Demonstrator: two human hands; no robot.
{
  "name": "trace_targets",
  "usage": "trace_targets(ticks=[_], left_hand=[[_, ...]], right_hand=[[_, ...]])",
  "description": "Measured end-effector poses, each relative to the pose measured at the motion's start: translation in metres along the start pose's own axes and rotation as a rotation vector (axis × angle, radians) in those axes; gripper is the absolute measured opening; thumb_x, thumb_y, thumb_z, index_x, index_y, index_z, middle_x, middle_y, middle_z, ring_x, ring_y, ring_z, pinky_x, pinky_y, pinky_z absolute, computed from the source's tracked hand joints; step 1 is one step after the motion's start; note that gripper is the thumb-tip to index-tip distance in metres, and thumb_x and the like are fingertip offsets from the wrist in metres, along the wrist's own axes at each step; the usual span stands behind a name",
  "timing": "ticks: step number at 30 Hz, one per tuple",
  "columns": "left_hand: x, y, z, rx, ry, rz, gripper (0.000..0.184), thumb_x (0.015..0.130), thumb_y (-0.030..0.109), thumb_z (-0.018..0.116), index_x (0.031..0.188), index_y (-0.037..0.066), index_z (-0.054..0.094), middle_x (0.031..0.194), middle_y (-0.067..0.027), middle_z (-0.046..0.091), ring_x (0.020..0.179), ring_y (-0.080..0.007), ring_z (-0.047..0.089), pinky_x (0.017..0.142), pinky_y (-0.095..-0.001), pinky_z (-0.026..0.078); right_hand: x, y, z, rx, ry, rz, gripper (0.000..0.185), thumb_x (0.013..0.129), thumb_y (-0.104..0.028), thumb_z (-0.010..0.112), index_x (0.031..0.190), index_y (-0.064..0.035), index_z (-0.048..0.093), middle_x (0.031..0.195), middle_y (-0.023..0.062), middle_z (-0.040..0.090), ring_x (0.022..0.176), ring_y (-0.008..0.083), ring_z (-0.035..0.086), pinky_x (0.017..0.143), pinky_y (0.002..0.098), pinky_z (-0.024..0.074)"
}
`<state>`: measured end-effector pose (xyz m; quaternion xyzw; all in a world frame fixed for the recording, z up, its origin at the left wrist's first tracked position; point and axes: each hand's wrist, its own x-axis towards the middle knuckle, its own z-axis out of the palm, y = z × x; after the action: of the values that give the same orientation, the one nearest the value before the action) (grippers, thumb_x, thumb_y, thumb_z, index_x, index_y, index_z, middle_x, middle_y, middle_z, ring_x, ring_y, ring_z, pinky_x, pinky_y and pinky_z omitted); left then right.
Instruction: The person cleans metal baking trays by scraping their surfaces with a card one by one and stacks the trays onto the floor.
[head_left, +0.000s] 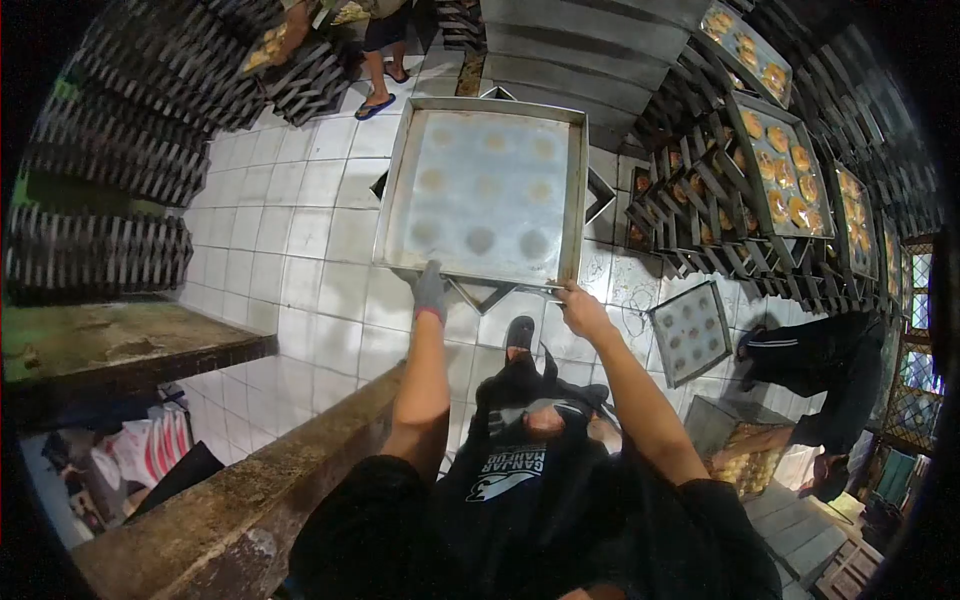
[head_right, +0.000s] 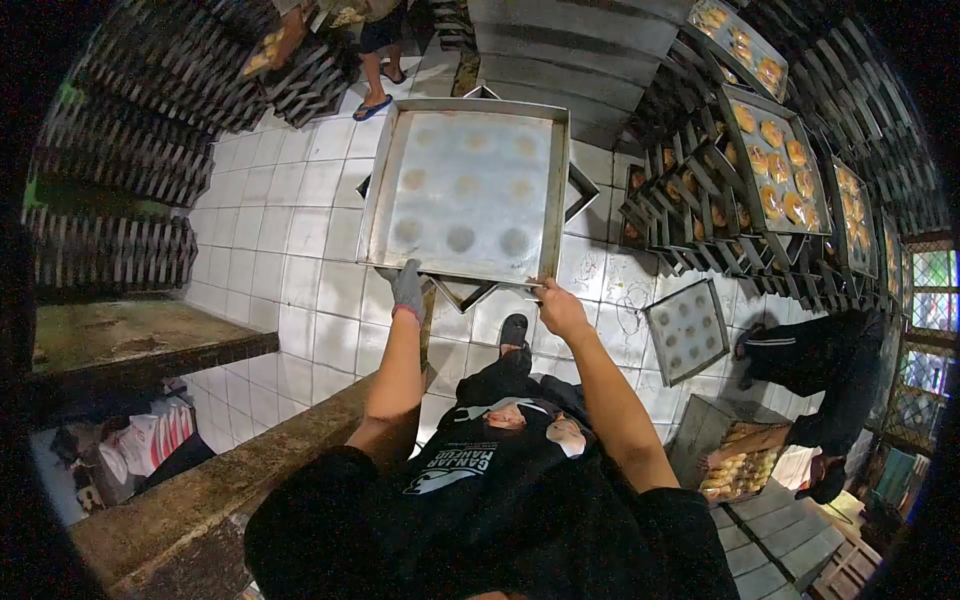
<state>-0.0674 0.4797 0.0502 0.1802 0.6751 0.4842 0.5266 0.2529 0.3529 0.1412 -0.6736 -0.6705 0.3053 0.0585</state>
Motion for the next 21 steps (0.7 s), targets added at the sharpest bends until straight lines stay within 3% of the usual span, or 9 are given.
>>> trace_targets(ticks=[3, 5, 6, 8, 13, 16, 18, 19, 21], left_hand=[[-0.036, 0.001, -0.004, -0.025, -0.252, -0.201, 0.055, 0.092, 0.031, 0.072, 0.141, 0.015, 0.055, 0.130, -0.0025, 0.061, 0.105, -0.0202, 0.063, 0.080, -0.0379, 0.057], [-0.046, -0.029, -0.012, 0.409, -0.365, -0.242, 0.052, 0.092, 0.037, 0.074, 0.136, 0.014, 0.061, 0.128, -0.0043, 0.064, 0.105, -0.0214, 0.065, 0.079, -0.0387, 0.059], [-0.029, -0.065, -0.021, 0.414, -0.366, -0.243, 0.052, 0.092, 0.037, 0.074, 0.136, 0.014, 0.061, 0.128, -0.0043, 0.064, 0.105, -0.0214, 0.065, 0.079, -0.0387, 0.059], [0.011, -0.137, -0.038, 0.475, -0.630, -0.377, 0.076, 0.087, 0.031, 0.078, 0.151, 0.012, 0.041, 0.138, -0.0116, 0.058, 0.114, -0.0222, 0.061, 0.080, -0.0370, 0.057], [-0.068, -0.049, -0.014, 0.466, -0.467, -0.221, 0.060, 0.086, 0.034, 0.078, 0.136, 0.010, 0.056, 0.122, -0.0130, 0.064, 0.107, -0.0224, 0.064, 0.081, -0.0365, 0.056], [-0.022, -0.079, -0.029, 0.756, -0.311, 0.070, 0.049, 0.092, 0.035, 0.075, 0.130, 0.012, 0.055, 0.116, -0.0090, 0.064, 0.101, -0.0183, 0.064, 0.074, -0.0379, 0.055], [-0.039, -0.020, -0.019, -0.132, -0.013, -0.125, 0.066, 0.096, 0.034, 0.071, 0.152, 0.023, 0.037, 0.115, -0.0068, 0.069, 0.096, -0.0194, 0.067, 0.064, -0.0372, 0.055], [-0.043, 0.001, -0.015, -0.123, -0.017, -0.129, 0.066, 0.096, 0.034, 0.071, 0.152, 0.023, 0.037, 0.115, -0.0068, 0.069, 0.096, -0.0194, 0.067, 0.064, -0.0372, 0.055], [-0.034, 0.026, -0.013, -0.002, -0.212, -0.225, 0.032, 0.099, 0.039, 0.067, 0.121, 0.017, 0.061, 0.097, -0.0026, 0.069, 0.085, -0.0147, 0.066, 0.060, -0.0349, 0.052]], right_hand=[[0.000, 0.001, -0.006, 0.021, 0.023, -0.016, 0.036, 0.087, -0.001, 0.051, 0.117, -0.0031, 0.071, 0.123, 0.0195, 0.065, 0.109, 0.0403, 0.068, 0.095, 0.0497, 0.0549], [-0.001, 0.003, -0.007, 0.033, 0.032, -0.051, 0.033, 0.086, -0.001, 0.053, 0.113, -0.0031, 0.072, 0.119, 0.0200, 0.065, 0.107, 0.0407, 0.068, 0.092, 0.0503, 0.0560], [0.000, 0.004, -0.005, 0.037, 0.031, -0.048, 0.033, 0.086, -0.001, 0.053, 0.113, -0.0031, 0.072, 0.119, 0.0200, 0.065, 0.107, 0.0407, 0.068, 0.092, 0.0503, 0.0560], [0.002, 0.008, -0.001, 0.006, 0.057, -0.088, 0.030, 0.086, -0.001, 0.053, 0.110, -0.0025, 0.071, 0.121, 0.0195, 0.066, 0.105, 0.0409, 0.069, 0.090, 0.0501, 0.0565], [-0.002, 0.011, -0.001, -0.003, 0.058, -0.075, 0.027, 0.088, -0.004, 0.053, 0.108, -0.0026, 0.071, 0.125, 0.0176, 0.065, 0.104, 0.0401, 0.070, 0.090, 0.0509, 0.0569], [0.002, 0.009, -0.006, -0.076, 0.011, -0.062, 0.026, 0.090, -0.006, 0.053, 0.109, -0.0037, 0.071, 0.126, 0.0169, 0.064, 0.104, 0.0393, 0.070, 0.089, 0.0508, 0.0573], [-0.003, 0.009, -0.006, -0.074, -0.008, -0.008, 0.027, 0.091, -0.007, 0.053, 0.111, -0.0052, 0.071, 0.127, 0.0161, 0.064, 0.105, 0.0388, 0.070, 0.090, 0.0496, 0.0576], [-0.005, 0.009, -0.007, -0.068, -0.009, 0.001, 0.027, 0.091, -0.007, 0.053, 0.111, -0.0052, 0.071, 0.127, 0.0161, 0.064, 0.105, 0.0388, 0.070, 0.090, 0.0496, 0.0576], [-0.002, 0.011, -0.006, -0.084, -0.071, -0.016, 0.029, 0.093, -0.009, 0.052, 0.117, -0.0063, 0.069, 0.134, 0.0148, 0.062, 0.109, 0.0366, 0.069, 0.093, 0.0480, 0.0572]])
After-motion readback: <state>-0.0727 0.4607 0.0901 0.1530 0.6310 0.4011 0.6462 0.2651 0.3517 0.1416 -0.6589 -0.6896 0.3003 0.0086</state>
